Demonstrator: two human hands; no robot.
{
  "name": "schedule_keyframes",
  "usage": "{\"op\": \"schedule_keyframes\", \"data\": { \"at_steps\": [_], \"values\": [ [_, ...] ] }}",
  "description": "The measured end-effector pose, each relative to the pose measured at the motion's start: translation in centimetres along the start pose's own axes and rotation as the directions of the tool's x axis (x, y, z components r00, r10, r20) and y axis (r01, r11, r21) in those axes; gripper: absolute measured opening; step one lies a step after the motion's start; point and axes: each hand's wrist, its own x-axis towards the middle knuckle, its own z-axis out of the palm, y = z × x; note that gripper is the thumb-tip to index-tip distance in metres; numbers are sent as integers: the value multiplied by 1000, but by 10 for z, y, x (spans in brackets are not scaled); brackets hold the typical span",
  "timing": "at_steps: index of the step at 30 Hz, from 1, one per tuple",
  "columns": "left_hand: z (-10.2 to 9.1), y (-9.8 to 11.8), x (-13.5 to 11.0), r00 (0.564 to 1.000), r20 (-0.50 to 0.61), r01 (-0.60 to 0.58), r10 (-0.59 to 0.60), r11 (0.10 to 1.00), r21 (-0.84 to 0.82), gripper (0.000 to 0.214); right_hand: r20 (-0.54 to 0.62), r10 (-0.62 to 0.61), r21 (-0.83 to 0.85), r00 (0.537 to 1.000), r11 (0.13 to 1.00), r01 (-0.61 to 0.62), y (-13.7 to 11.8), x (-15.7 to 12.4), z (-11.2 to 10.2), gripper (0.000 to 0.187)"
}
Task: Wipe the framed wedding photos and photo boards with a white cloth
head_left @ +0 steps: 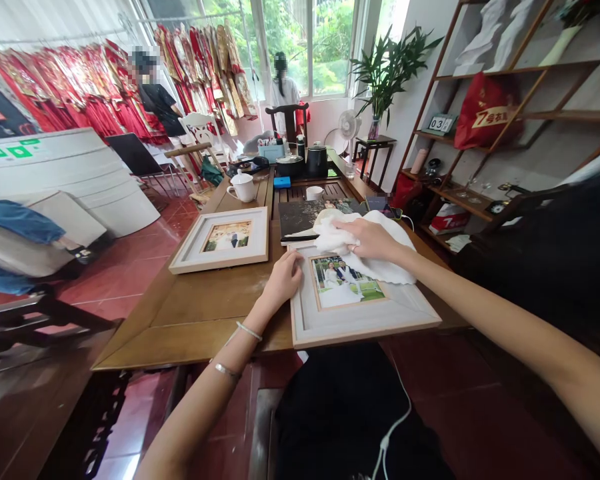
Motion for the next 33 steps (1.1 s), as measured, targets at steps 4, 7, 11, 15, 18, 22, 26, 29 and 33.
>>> {"op": "schedule_keyframes", "data": {
  "at_steps": [4, 7, 11, 15, 18, 22, 26, 29, 33],
  "values": [
    [2, -1, 1, 1000, -17, -4, 4, 1000, 9, 27, 91, -163, 149, 982, 978, 148, -24, -15, -6, 67],
    [2, -2, 0, 1000, -16, -10, 10, 1000, 8, 26, 128, -251, 271, 959, 939, 210, -42, -34, -12, 70],
    [1, -2, 0, 1000, -13, -3, 3, 1000, 16, 25, 114, -336, 383, 935, 883, 271, -58, -63, -24, 61],
    [1, -2, -1, 1000, -11, -21, 21, 1000, 15, 25, 38, -402, 493, 915, 804, 333, -63, -85, -39, 50],
    [1, -2, -1, 1000, -10, -21, 21, 1000, 15, 25, 21, -441, 529, 897, 767, 364, -59, -93, -47, 49],
    [0, -2, 0, 1000, 3, -14, 14, 1000, 10, 25, 55, -429, 484, 902, 801, 352, -42, -95, -48, 50],
    [1, -2, 0, 1000, 2, -15, 15, 1000, 15, 25, 39, -226, 227, 973, 951, 211, -24, -81, -34, 53],
    [1, -3, 1, 1000, 3, -16, 16, 1000, 25, 25, 0, -100, 78, 995, 992, 100, -17, -59, -21, 52],
    [0, -4, 0, 1000, 3, -24, 24, 999, 23, 26, -10, 14, 16, 1000, 1000, -14, -16, -21, -10, 56]
  ]
}}
